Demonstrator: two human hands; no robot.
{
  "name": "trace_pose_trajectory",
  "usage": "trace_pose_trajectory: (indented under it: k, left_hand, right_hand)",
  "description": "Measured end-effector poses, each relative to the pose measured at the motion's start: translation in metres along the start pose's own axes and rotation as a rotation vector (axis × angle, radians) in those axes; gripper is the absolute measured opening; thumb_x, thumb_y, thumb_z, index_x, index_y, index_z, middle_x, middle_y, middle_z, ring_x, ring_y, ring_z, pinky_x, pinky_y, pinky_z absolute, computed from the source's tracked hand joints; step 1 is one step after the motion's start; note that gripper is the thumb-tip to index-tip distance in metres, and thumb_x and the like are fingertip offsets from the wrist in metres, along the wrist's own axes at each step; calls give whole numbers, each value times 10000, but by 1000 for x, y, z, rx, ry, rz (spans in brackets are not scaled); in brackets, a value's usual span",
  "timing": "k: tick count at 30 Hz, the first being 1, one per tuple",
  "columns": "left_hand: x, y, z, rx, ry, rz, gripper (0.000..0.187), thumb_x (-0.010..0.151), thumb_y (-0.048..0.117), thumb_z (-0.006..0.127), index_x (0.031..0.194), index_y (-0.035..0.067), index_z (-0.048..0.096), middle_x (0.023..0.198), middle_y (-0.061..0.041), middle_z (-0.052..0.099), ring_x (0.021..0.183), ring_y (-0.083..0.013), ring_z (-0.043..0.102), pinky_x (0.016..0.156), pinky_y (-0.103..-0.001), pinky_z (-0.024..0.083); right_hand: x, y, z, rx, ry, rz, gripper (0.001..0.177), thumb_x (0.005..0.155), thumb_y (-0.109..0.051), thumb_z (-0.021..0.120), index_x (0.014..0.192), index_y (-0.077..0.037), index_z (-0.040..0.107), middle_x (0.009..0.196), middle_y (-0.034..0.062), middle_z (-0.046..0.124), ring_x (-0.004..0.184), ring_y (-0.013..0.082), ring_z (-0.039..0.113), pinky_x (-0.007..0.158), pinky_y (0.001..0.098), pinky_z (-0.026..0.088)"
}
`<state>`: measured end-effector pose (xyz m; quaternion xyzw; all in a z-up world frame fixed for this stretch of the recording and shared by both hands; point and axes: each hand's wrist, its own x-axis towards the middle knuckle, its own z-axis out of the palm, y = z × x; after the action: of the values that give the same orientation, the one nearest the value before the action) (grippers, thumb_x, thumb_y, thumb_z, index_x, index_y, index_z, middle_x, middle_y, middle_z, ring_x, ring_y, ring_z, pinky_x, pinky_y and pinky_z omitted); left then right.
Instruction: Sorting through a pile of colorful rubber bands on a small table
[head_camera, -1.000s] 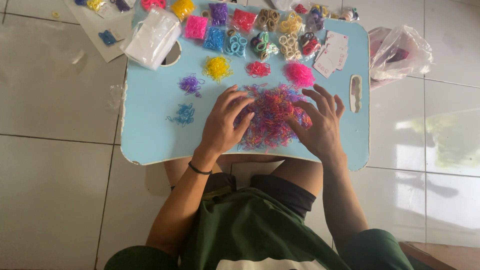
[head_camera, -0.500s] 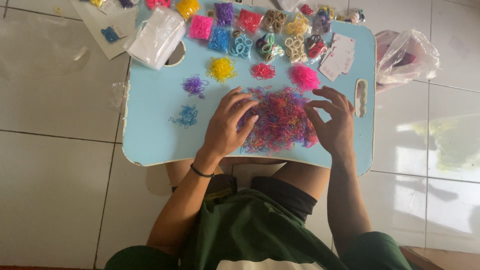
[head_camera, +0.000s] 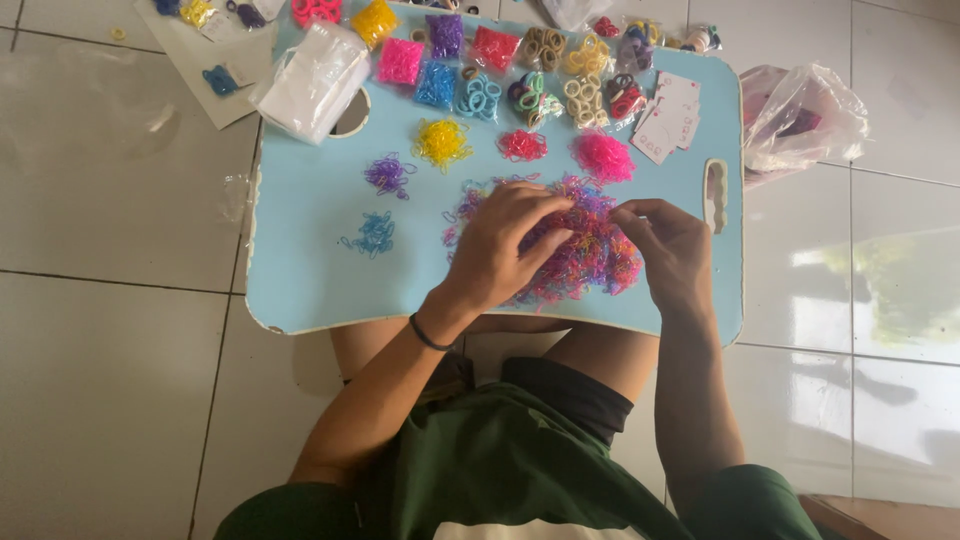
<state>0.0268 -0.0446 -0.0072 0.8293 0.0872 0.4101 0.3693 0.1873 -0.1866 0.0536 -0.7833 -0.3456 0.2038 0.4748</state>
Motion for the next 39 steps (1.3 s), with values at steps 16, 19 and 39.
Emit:
trace_pose_trajectory:
  k: [16,19,39]
  left_hand:
    - [25,-9,30,-50,22,-95,135,945,190,723,1075,186,686,899,-23,738,900,-276,714,844,-447,550]
    - [25,-14,26,74,18,-74,161,919,156,750,1062,202,692,903,19,722,905,-271,702,837,-452,545]
    - [14,3,14,243,-25,-135,151,1023,276,644,1168,236,651,1138,28,552,1202,-243,565,1017,-517,422]
  right_hand:
    - [6,6,1,-10,1,81,160,977,-321,769,1018,-169,795,898,32,754,894,123,631,871,296,476]
    - [6,18,-6,-120,24,-60,97,984,-256,788,1027,-169,795,897,7,716,914,114,562,873,300,457]
    - [-2,50,8,-501,24,-726,165,929,-224,826,981,-85,753,937,64,651,1004,278,614,845,380,373]
